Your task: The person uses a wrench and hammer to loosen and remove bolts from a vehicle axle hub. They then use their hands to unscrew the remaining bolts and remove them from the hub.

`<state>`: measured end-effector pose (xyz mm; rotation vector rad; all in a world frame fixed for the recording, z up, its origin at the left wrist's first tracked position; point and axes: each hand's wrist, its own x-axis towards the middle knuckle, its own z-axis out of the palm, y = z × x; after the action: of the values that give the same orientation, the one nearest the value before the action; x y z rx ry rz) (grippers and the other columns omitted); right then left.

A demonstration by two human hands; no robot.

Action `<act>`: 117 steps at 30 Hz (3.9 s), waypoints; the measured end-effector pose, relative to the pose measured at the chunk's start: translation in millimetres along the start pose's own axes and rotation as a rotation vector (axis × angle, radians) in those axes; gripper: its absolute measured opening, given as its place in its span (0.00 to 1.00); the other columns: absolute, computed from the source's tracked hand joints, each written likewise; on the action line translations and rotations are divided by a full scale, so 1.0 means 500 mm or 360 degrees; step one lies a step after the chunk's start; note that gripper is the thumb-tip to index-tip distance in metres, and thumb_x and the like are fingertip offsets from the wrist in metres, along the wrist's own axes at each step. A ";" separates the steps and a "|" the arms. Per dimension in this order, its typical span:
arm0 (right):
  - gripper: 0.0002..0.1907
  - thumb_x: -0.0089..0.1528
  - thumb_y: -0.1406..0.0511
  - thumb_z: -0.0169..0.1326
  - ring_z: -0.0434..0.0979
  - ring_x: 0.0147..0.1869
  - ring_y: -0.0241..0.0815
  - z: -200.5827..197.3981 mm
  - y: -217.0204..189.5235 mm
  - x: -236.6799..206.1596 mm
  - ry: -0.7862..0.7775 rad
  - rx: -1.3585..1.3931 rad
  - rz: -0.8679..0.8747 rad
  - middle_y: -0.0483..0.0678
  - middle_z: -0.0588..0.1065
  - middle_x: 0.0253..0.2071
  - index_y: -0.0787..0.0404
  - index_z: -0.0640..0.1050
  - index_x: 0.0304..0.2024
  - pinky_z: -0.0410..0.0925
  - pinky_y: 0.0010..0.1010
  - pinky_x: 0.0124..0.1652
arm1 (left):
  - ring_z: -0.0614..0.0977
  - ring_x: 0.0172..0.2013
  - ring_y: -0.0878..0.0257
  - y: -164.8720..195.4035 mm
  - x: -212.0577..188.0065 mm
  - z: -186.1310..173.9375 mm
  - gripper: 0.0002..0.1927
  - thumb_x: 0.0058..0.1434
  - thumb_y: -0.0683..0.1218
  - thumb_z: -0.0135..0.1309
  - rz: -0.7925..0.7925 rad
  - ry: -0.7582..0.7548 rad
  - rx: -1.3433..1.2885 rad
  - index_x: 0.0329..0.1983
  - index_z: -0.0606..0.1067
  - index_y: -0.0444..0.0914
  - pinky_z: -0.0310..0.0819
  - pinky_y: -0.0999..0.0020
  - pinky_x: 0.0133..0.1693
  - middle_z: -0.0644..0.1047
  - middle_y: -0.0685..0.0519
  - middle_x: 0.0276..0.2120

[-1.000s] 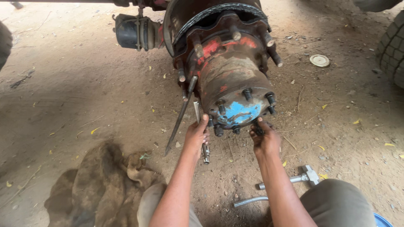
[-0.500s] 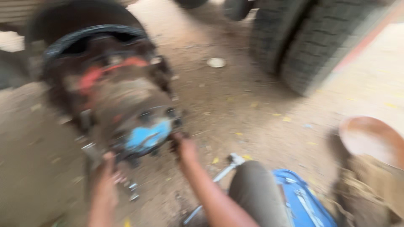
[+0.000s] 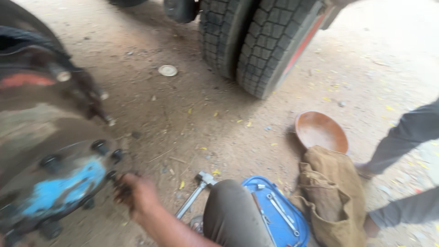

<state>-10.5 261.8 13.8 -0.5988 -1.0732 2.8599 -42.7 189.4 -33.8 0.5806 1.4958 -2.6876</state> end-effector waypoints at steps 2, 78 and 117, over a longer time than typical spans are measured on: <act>0.05 0.67 0.67 0.53 0.76 0.28 0.40 -0.004 0.001 -0.003 -0.0083 0.0087 0.0063 0.51 0.74 0.30 0.64 0.75 0.39 0.70 0.30 0.28 | 0.77 0.28 0.64 -0.015 0.020 -0.111 0.13 0.68 0.46 0.57 -0.0021 0.0050 -0.0542 0.26 0.75 0.39 0.71 0.62 0.40 0.75 0.57 0.25; 0.26 0.65 0.54 0.49 0.82 0.48 0.52 0.005 0.027 -0.061 -0.0403 -0.1630 0.0466 0.56 0.81 0.47 0.61 0.72 0.61 0.76 0.45 0.50 | 0.65 0.13 0.70 0.203 -0.135 0.291 0.35 0.50 0.78 0.56 0.0603 0.0046 0.3898 0.22 0.65 0.43 0.56 0.73 0.18 0.63 0.61 0.13; 0.09 0.62 0.62 0.44 0.70 0.31 0.46 0.043 0.145 0.009 -0.0007 0.0088 0.0659 0.53 0.72 0.32 0.61 0.71 0.39 0.66 0.35 0.28 | 0.66 0.18 0.69 0.176 -0.140 0.284 0.40 0.49 0.79 0.61 0.0665 0.0112 0.3670 0.33 0.70 0.38 0.59 0.73 0.20 0.66 0.58 0.20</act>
<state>-14.9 193.7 -19.6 -0.9068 -0.9633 3.2225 -5.5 13.0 -15.7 0.5782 -2.0064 -2.4482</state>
